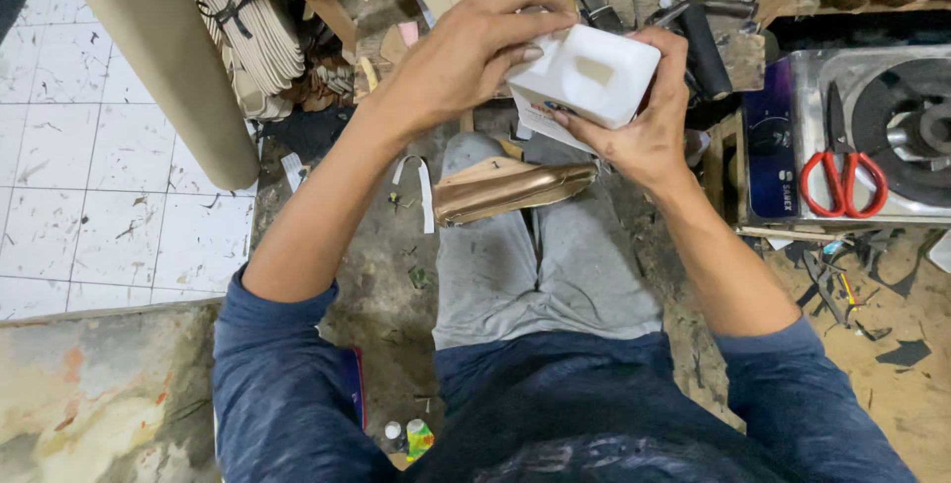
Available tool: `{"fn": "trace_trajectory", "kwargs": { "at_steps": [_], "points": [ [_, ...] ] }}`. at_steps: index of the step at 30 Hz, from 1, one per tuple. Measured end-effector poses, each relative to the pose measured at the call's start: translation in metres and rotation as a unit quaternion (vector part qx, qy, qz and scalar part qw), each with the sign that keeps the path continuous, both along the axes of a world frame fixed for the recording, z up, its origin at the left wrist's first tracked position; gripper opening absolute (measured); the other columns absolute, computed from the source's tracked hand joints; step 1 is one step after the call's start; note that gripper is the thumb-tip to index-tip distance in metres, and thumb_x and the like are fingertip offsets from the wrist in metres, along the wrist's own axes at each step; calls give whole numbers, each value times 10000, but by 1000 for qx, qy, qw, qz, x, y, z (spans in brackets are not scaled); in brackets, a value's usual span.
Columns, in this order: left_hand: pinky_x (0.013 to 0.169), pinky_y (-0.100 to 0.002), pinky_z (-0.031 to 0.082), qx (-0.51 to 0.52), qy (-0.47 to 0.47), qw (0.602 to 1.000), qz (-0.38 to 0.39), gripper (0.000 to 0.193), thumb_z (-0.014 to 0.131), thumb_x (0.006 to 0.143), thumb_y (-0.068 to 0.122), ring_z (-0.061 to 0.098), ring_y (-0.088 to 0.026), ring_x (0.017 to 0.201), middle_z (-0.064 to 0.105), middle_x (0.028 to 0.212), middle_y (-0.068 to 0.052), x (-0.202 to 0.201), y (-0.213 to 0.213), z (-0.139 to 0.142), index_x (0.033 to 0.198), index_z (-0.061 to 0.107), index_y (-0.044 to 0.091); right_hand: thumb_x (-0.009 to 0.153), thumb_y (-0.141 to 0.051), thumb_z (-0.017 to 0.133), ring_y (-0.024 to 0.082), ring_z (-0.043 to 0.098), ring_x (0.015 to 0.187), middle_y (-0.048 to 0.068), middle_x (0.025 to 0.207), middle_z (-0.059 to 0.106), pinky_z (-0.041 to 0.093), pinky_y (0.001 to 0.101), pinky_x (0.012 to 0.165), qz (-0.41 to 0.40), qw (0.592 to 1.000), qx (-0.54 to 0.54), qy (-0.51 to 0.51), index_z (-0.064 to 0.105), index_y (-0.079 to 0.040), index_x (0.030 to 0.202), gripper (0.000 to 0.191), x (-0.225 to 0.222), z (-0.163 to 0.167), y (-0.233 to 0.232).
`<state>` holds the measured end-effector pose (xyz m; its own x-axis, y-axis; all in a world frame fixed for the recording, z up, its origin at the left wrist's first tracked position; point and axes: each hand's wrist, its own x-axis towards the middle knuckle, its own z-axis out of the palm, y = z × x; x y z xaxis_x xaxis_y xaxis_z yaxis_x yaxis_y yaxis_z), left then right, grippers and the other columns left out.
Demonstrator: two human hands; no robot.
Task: The person uses a curved metal tool to scrape the sole of a gold-colored shoe, then pours a liquid from a white bottle into a small bowl. They dip a cotton pad into the liquid and wipe the shoe's upper and sole edges.
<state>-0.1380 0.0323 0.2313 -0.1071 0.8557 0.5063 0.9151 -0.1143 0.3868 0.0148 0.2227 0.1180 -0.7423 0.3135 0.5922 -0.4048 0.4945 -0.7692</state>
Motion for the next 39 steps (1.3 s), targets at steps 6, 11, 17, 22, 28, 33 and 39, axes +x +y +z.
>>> {"fn": "trace_trajectory", "kwargs": {
  "at_steps": [6, 11, 17, 22, 28, 33, 39],
  "points": [
    [983, -411, 492, -19, 10, 1000, 0, 374, 745, 886, -8, 571, -322, 1142, 636, 1201, -99, -10, 23, -25, 1253, 685, 28, 781, -140, 1014, 168, 633, 1120, 92, 1198, 574, 562, 302, 993, -1, 999, -28, -30, 381, -28, 1314, 835, 2, -14, 15],
    [946, -420, 494, -5, 44, 998, 34, 333, 751, 894, 24, 554, -322, 1128, 597, 1164, -95, -10, 34, -41, 1216, 669, 40, 771, -101, 1017, 170, 615, 1111, 92, 1185, 561, 552, 306, 987, -2, 999, -32, -28, 388, -26, 1296, 823, -5, -20, 19],
    [952, -400, 501, 6, 37, 997, 68, 328, 748, 905, 20, 552, -304, 1128, 590, 1157, -86, -12, 38, -55, 1222, 664, 36, 798, -112, 993, 153, 620, 1113, 74, 1178, 572, 560, 293, 972, 24, 997, -54, -48, 370, -44, 1355, 838, -7, -21, 26],
    [992, -425, 486, -1, -46, 998, 45, 362, 689, 986, 89, 560, -318, 1143, 596, 1185, -112, -19, 35, -73, 1329, 585, 42, 789, -127, 981, 160, 620, 1136, 78, 1205, 554, 576, 317, 1011, 50, 995, -64, -56, 363, -52, 1357, 843, -4, -27, 29],
    [1009, -395, 531, 18, -296, 955, -2, 274, 534, 1127, 186, 670, -282, 1178, 674, 1279, -134, -8, 46, -108, 1366, 511, 54, 783, -134, 986, 170, 611, 1160, 79, 1222, 541, 570, 311, 1000, 60, 994, -72, -55, 362, -57, 1375, 864, 2, -36, 33],
    [886, -359, 551, 24, -295, 950, 97, 244, 599, 1082, 213, 711, -234, 974, 725, 1065, -134, 5, 56, -120, 1271, 550, 67, 766, -139, 987, 174, 609, 1161, 84, 1222, 537, 567, 336, 1043, 47, 993, -86, -59, 368, -51, 1366, 867, 4, -38, 33],
    [907, -337, 565, 112, -347, 922, 130, 364, 754, 983, 205, 712, -211, 1035, 711, 1223, -153, 6, 68, -130, 1187, 519, 16, 768, -129, 991, 180, 610, 1136, 99, 1207, 557, 551, 335, 1028, -12, 998, -37, -57, 367, -23, 1323, 842, 1, -40, 31]
  ]
}}
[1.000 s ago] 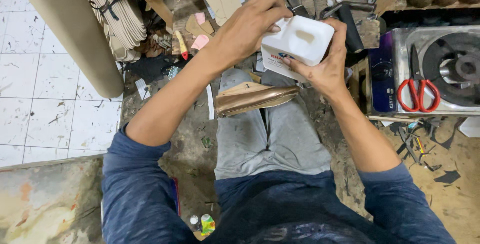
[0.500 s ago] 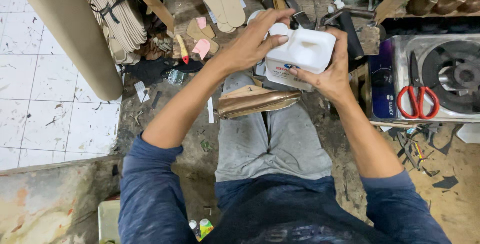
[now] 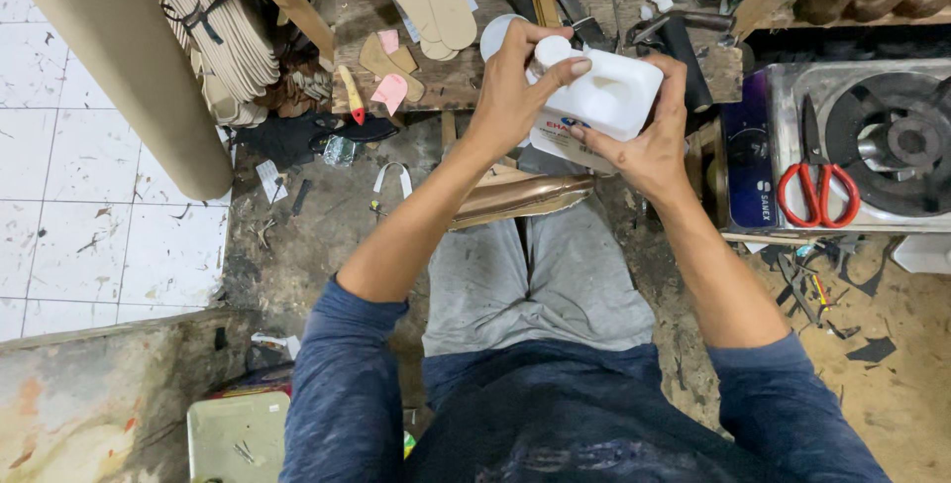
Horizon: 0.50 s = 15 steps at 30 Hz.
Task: The person uses a curved metal tool to scrape the sole of a gold-colored shoe, then pours a liquid from a white bottle into a small bowl. They dip a cotton pad into the liquid and wipe the shoe's upper and sole edges.
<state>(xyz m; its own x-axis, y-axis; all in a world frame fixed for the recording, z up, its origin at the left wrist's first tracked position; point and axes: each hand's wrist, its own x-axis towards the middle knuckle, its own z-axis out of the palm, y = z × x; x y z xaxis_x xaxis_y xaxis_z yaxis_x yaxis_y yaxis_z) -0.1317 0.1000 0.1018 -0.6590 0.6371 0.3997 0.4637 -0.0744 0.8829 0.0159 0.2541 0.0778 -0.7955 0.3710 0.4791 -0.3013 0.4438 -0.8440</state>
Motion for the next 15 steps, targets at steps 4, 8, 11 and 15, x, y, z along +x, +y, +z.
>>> {"fn": "trace_trajectory", "kwargs": {
  "at_steps": [4, 8, 11, 15],
  "points": [
    [1166, -316, 461, 113, -101, 976, -154, 511, 733, 1061, 189, 571, -170, 1361, 533, 1530, -93, -22, -3, -10, 1443, 423, 49, 782, -119, 1001, 182, 619, 1130, 106, 1204, 565, 554, 328, 1015, -1, 1000, 14, 11, 377, -32, 1346, 845, -4, -1, 3],
    [1159, -335, 517, 107, -144, 975, -129, 519, 754, 991, 150, 631, -187, 1336, 678, 1425, -120, -28, 5, -13, 1463, 575, 30, 801, -141, 1002, 184, 642, 1164, 100, 1237, 587, 566, 317, 1013, -7, 1000, 8, 4, 359, -32, 1349, 851, -12, -2, 7],
    [1056, -334, 550, 36, -39, 998, 33, 387, 871, 894, 107, 677, -194, 1154, 678, 1264, -96, -23, 14, -7, 1246, 725, 36, 787, -150, 1010, 190, 645, 1164, 101, 1239, 594, 568, 327, 1017, -26, 999, 23, 4, 360, -35, 1361, 875, -19, -4, 8],
    [992, -311, 503, -14, -23, 999, 34, 328, 818, 895, 159, 582, -191, 1167, 641, 1222, -48, -25, 16, 1, 1212, 747, 114, 782, -127, 1038, 199, 608, 1119, 116, 1194, 559, 552, 351, 1032, -48, 997, 59, 21, 370, -27, 1313, 859, -26, -9, 9]
  ]
}}
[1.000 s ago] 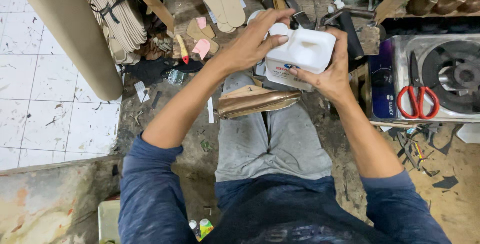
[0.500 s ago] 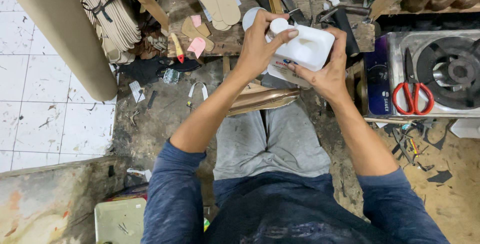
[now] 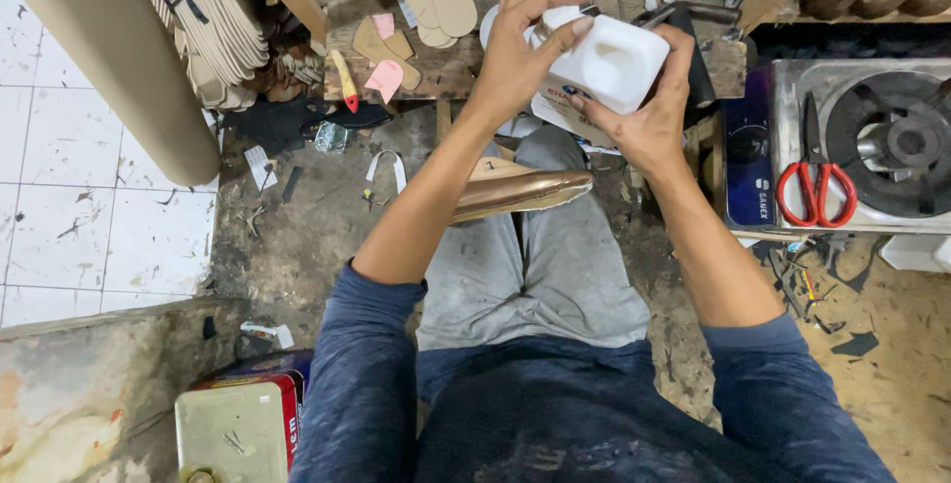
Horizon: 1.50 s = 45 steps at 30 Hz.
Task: The person uses a curved metal tool to scrape the sole of a gold-colored shoe, then pours a liquid from a white bottle into a small bowl. They dip a cotton pad into the liquid and wipe the shoe's upper and sole edges.
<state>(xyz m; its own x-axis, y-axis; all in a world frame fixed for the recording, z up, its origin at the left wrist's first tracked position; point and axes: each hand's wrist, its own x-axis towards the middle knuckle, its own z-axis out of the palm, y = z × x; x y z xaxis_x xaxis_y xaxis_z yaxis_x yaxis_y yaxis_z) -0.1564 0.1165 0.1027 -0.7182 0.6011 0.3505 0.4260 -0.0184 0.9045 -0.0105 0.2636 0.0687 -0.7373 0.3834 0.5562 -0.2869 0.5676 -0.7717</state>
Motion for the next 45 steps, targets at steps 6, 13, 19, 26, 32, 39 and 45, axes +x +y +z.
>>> {"fn": "trace_trajectory", "kwargs": {
  "at_steps": [6, 13, 19, 26, 32, 39, 45],
  "points": [
    [1073, -318, 473, 42, 82, 996, -9, 368, 831, 899, 159, 624, -190, 1188, 706, 1193, -19, -14, -3, -3, 1261, 771, 136, 801, -125, 1048, 205, 625, 1144, 105, 1216, 562, 553, 324, 1011, 7, 1000, 7, -5, 368, -36, 1323, 862, -7, -8, 2],
    [1040, -337, 494, 42, -6, 999, -30, 398, 810, 921, 198, 628, -208, 1140, 684, 1170, -40, -20, 1, -13, 1299, 706, 132, 802, -119, 1064, 217, 602, 1152, 111, 1240, 535, 540, 329, 1021, -5, 1000, 29, -2, 367, -38, 1333, 880, -14, -13, 3],
    [1025, -373, 488, 40, 89, 993, 74, 419, 885, 813, 206, 610, -214, 1112, 743, 1080, -33, -23, -4, -13, 1205, 770, 113, 814, -106, 1056, 221, 595, 1172, 108, 1253, 528, 536, 343, 1052, 3, 1000, 25, 1, 357, -40, 1356, 886, -18, -16, 2],
    [776, -307, 533, 124, 15, 975, 184, 363, 944, 748, 273, 614, -159, 878, 609, 991, -42, -3, 6, -8, 937, 732, 47, 813, -107, 1059, 220, 606, 1178, 104, 1259, 548, 540, 350, 1055, -2, 1000, 21, -14, 356, -50, 1366, 896, -18, -13, -5],
    [722, -274, 451, 141, -43, 965, 218, 283, 813, 929, 221, 528, -121, 865, 635, 998, -43, -15, -27, -19, 1124, 768, 20, 801, -59, 1036, 231, 613, 1174, 127, 1249, 575, 531, 350, 1067, -15, 999, 34, -11, 355, -47, 1385, 897, -17, -15, -5],
    [836, -237, 468, 277, -229, 919, 163, 356, 649, 1050, 136, 530, -80, 898, 676, 1135, 9, 22, -80, -99, 1369, 631, -22, 817, -47, 1031, 271, 676, 1160, 162, 1244, 653, 553, 384, 1099, -6, 997, 76, -27, 344, -41, 1402, 903, -22, -17, 12],
    [867, -243, 487, 276, -286, 901, 174, 332, 667, 1039, 131, 574, -94, 916, 660, 1035, -26, 52, -86, -158, 1331, 648, -26, 789, -49, 1019, 365, 712, 1201, 199, 1234, 687, 560, 414, 1064, -4, 990, 125, -60, 358, -39, 1368, 879, -33, -14, 14]
  ]
}}
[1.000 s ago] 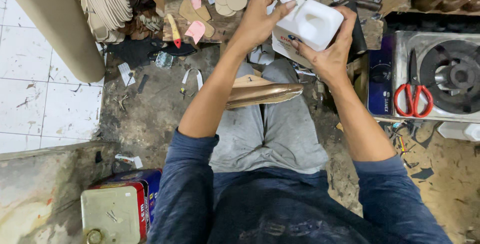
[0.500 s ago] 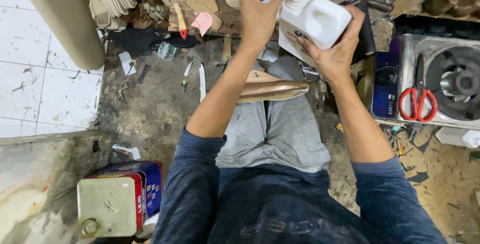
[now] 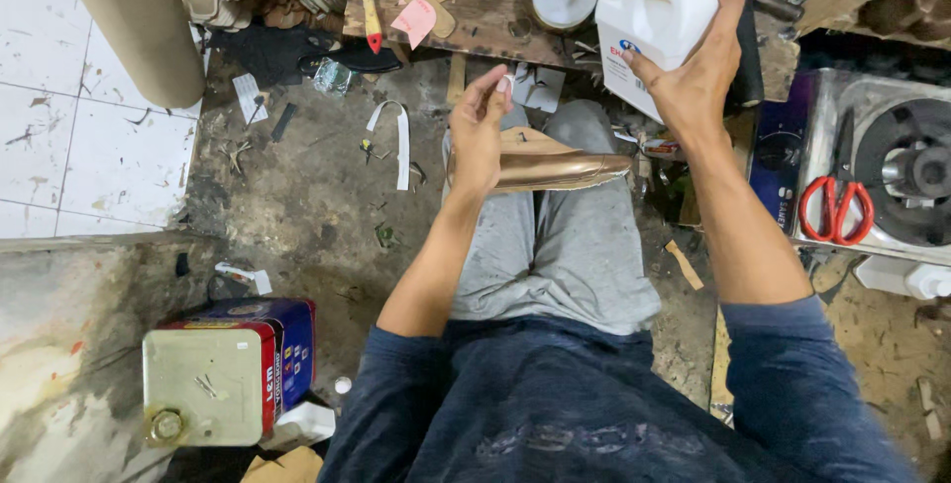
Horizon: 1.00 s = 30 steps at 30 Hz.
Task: The person uses a curved metal tool to scrape the sole of a gold-colored shoe, then pours a liquid from a white bottle into a small bowl. They dip a cotton pad into the liquid and wipe the shoe's upper and sole edges.
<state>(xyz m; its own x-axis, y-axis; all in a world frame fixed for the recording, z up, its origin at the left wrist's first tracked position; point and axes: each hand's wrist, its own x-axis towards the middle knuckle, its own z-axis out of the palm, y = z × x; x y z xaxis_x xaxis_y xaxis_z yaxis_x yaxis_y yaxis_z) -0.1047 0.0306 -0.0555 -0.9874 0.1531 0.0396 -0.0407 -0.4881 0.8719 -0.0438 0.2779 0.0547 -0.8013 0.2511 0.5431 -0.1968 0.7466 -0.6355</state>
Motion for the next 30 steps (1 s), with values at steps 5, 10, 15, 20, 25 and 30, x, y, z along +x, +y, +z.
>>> {"fn": "trace_trajectory", "kwargs": {
  "at_steps": [5, 10, 15, 20, 25, 30],
  "points": [
    [849, -255, 493, 10, -2, 1000, 5, 300, 678, 1027, 87, 581, -102, 897, 678, 1039, -43, 0, 0, -6, 1298, 664, -40, 782, -59, 1010, 415, 699, 1173, 211, 1255, 693, 560, 438, 1017, -9, 999, 32, -29, 386, -44, 1320, 824, -7, 3, 1],
    [853, -260, 528, -12, -28, 1000, 6, 304, 662, 1017, 78, 611, -96, 915, 695, 1092, -48, 0, 1, 3, 1301, 655, -29, 763, -79, 1021, 445, 667, 1146, 237, 1251, 655, 547, 467, 962, -17, 996, 81, -41, 393, -33, 1299, 826, -15, 4, 3],
    [860, -263, 533, -24, -33, 999, 7, 298, 664, 1019, 68, 618, -101, 915, 706, 1113, -62, -1, 1, 7, 1300, 658, -31, 728, -113, 1035, 454, 662, 1119, 245, 1242, 642, 546, 478, 933, -27, 993, 96, -61, 402, -27, 1295, 854, -21, 1, 5],
    [863, -257, 533, -28, -37, 999, 2, 296, 661, 1009, 68, 624, -95, 915, 708, 1118, -51, -1, 1, 5, 1290, 657, -27, 716, -117, 1032, 472, 649, 1089, 257, 1245, 631, 538, 503, 897, -27, 991, 117, -62, 405, -26, 1307, 867, -25, -2, 9],
    [857, -258, 525, -13, -32, 999, -1, 287, 667, 1019, 62, 615, -96, 909, 703, 1087, -52, -2, 2, 1, 1290, 662, -34, 713, -124, 1026, 470, 651, 1103, 247, 1250, 632, 546, 505, 900, -12, 990, 125, -64, 408, -33, 1305, 861, -26, -1, 10],
    [859, -260, 529, -13, -38, 999, -1, 288, 670, 1013, 65, 619, -96, 910, 705, 1092, -52, -2, 3, -1, 1285, 661, -29, 709, -118, 1012, 472, 646, 1107, 247, 1269, 624, 538, 509, 902, -11, 988, 137, -71, 409, -24, 1318, 863, -26, 2, 9]
  ]
}}
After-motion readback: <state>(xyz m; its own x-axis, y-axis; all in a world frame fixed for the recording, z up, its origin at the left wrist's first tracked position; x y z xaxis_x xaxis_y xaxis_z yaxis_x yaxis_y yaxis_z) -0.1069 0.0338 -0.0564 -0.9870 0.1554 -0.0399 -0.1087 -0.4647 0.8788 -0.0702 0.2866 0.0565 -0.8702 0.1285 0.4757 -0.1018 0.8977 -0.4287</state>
